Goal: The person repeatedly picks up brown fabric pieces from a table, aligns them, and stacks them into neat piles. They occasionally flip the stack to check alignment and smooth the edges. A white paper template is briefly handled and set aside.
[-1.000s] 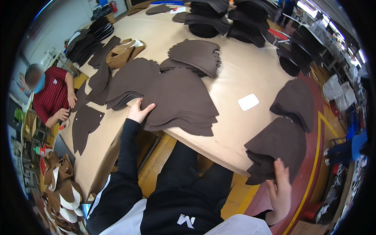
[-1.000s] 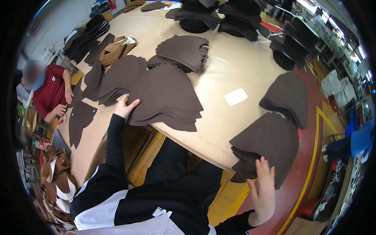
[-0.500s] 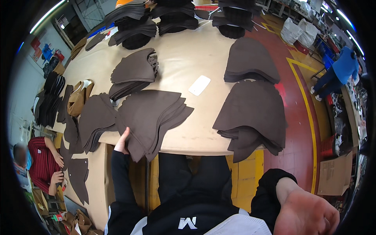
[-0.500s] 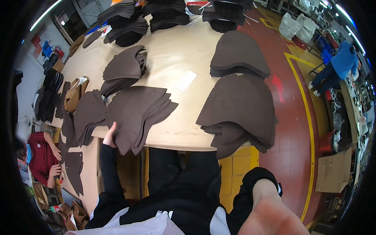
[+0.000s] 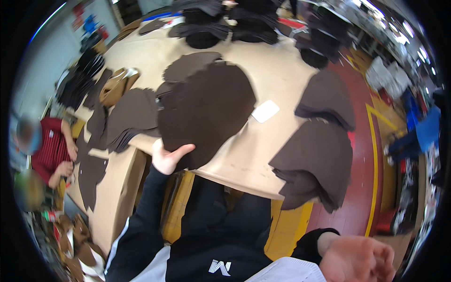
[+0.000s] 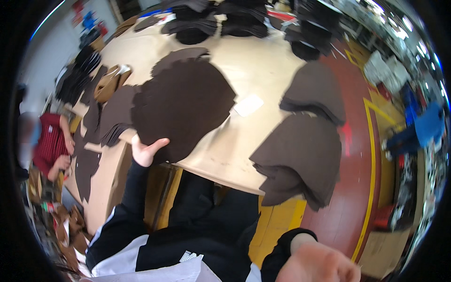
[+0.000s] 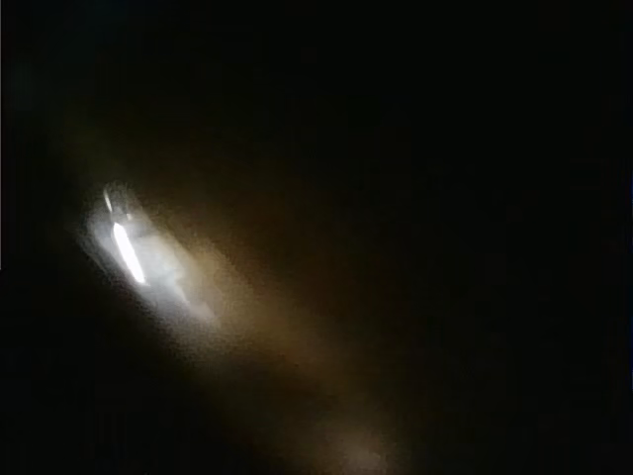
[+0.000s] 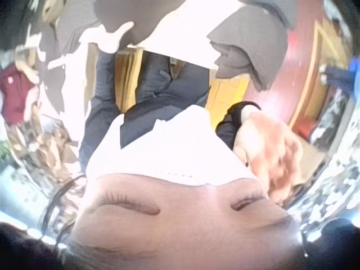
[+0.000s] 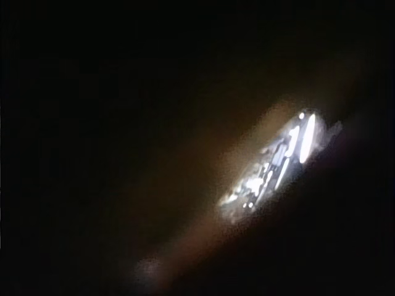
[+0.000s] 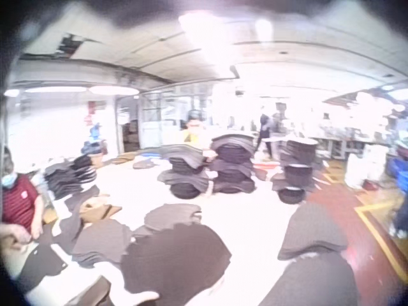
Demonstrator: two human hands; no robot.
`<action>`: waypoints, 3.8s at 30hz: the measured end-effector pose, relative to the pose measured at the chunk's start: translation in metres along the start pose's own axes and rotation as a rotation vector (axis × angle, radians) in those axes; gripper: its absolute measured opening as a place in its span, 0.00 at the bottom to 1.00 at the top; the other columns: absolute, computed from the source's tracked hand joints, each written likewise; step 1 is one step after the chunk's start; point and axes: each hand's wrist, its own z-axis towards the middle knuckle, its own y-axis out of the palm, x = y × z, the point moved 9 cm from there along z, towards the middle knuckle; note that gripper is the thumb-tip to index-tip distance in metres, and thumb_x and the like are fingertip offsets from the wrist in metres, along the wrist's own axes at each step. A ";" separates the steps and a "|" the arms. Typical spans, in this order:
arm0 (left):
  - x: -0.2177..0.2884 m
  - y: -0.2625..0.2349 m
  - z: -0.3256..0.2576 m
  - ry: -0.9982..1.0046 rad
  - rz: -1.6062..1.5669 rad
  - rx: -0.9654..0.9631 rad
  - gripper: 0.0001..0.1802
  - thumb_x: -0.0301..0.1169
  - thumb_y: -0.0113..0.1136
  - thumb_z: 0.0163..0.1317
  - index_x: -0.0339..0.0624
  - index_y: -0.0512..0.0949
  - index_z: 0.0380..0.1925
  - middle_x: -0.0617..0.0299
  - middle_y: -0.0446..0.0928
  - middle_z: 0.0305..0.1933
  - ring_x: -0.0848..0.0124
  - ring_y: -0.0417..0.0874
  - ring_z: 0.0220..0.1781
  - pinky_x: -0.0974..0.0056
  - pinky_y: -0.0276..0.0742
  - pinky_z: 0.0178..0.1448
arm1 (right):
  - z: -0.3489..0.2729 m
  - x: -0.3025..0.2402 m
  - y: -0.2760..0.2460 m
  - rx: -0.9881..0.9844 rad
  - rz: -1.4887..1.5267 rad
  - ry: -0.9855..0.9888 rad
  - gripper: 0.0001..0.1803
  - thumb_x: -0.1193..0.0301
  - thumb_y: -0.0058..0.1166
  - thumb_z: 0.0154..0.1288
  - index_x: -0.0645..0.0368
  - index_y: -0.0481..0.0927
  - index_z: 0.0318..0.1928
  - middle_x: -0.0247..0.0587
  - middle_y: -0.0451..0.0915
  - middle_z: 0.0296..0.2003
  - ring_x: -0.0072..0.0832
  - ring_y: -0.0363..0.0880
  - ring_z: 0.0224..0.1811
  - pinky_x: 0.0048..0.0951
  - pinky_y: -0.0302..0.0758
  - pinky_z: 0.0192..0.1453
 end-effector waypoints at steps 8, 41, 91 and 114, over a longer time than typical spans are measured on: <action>-0.006 0.046 0.037 0.124 0.063 -0.221 0.35 0.28 0.77 0.51 0.33 0.72 0.59 0.52 0.81 0.53 0.67 0.83 0.50 0.62 0.79 0.55 | -0.242 0.161 0.155 -0.786 0.183 1.080 0.50 0.71 0.71 0.51 0.64 0.56 0.72 0.53 0.65 0.66 0.39 0.62 0.69 0.39 0.58 0.73; 0.018 0.230 0.051 -0.035 -0.568 -0.583 0.44 0.27 0.75 0.53 0.33 0.61 0.68 0.48 0.74 0.61 0.61 0.76 0.62 0.60 0.72 0.66 | -0.179 0.151 -0.006 -0.376 -0.064 1.324 0.29 0.74 0.69 0.57 0.71 0.74 0.57 0.50 0.84 0.46 0.26 0.82 0.48 0.28 0.78 0.55; -0.105 0.053 0.020 0.260 -0.393 -0.287 0.61 0.49 0.81 0.45 0.32 0.56 0.71 0.54 0.73 0.63 0.67 0.75 0.61 0.58 0.70 0.67 | -0.294 0.077 0.136 -0.920 0.179 1.152 0.52 0.63 0.75 0.47 0.55 0.57 0.70 0.50 0.70 0.61 0.50 0.70 0.64 0.44 0.69 0.65; -0.033 0.078 0.037 0.180 0.103 -0.479 0.71 0.35 0.84 0.41 0.39 0.42 0.77 0.48 0.53 0.78 0.62 0.56 0.78 0.60 0.49 0.79 | -0.290 0.112 0.142 -0.518 0.241 1.418 0.53 0.77 0.77 0.46 0.66 0.55 0.69 0.51 0.75 0.54 0.35 0.78 0.55 0.35 0.76 0.60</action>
